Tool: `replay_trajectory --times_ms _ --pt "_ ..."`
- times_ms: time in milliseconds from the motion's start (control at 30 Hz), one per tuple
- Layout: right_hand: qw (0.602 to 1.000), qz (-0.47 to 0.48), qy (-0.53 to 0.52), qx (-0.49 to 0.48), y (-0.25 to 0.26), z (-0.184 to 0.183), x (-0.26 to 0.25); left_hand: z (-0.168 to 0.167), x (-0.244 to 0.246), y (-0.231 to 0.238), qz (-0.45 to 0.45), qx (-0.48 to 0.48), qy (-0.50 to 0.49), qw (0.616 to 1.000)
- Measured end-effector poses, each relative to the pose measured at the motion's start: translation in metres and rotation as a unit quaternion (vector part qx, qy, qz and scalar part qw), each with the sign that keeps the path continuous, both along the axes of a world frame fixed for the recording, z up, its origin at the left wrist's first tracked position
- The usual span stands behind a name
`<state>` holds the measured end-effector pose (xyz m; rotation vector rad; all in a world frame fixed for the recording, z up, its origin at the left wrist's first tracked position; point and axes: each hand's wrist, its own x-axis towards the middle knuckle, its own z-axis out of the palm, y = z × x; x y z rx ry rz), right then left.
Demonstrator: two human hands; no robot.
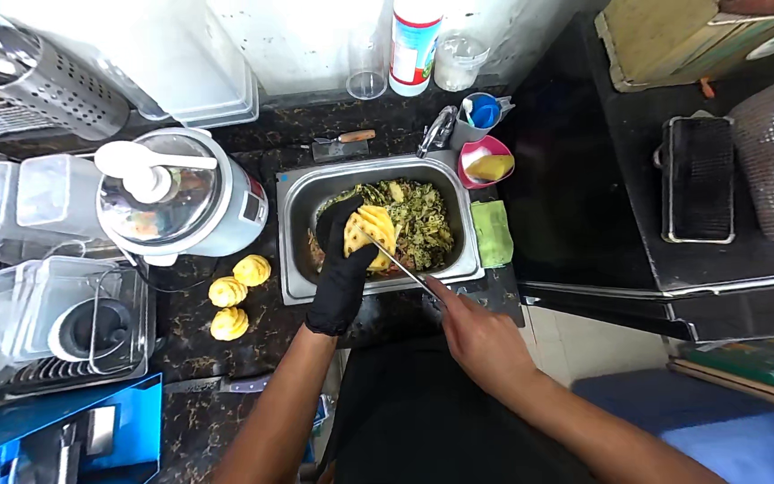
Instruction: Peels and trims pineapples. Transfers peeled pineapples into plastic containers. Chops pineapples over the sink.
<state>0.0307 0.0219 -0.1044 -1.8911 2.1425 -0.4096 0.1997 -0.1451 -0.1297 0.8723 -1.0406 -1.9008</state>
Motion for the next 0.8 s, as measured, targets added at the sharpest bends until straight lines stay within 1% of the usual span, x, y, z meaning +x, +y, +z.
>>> replay_trajectory --times_ms 100,167,200,267,333,367,400,467,600,700,800 --pt "1.000 -0.008 -0.013 0.000 -0.003 0.001 -0.003 -0.002 -0.001 0.004 -0.001 0.026 0.000 1.000" --pt "0.999 -0.020 -0.044 -0.016 -0.001 0.006 -0.010 0.010 0.009 -0.004 0.007 0.060 -0.013 0.998" --pt "0.998 -0.026 -0.062 -0.020 0.001 0.008 -0.015 0.018 0.016 -0.009 -0.001 0.076 0.007 0.997" --pt "0.994 -0.032 -0.105 -0.008 0.006 0.007 -0.023 0.025 0.028 -0.019 -0.011 0.124 0.084 0.989" --pt "0.988 -0.027 -0.148 0.034 0.006 0.006 -0.027 0.014 0.033 -0.027 -0.012 0.166 0.111 0.980" --pt "0.985 -0.023 -0.162 0.046 0.005 0.006 -0.028 0.005 0.034 -0.030 -0.022 0.167 0.121 0.978" --pt "0.984 -0.019 -0.170 0.048 0.004 0.006 -0.027 -0.002 0.035 -0.031 -0.037 0.154 0.120 0.980" --pt "0.982 -0.013 -0.182 0.048 0.007 0.010 -0.023 -0.010 0.034 -0.027 -0.052 0.117 0.087 0.988" --pt "0.977 0.000 -0.206 0.054 0.006 0.022 -0.018 0.000 0.026 -0.023 -0.025 -0.002 -0.030 0.999" --pt "0.976 0.008 -0.211 0.060 0.004 0.027 -0.015 0.010 0.021 -0.018 0.017 -0.035 -0.080 0.996" --pt "0.977 0.014 -0.203 0.067 0.003 0.027 -0.015 0.012 0.019 -0.016 0.030 -0.056 -0.093 0.994"
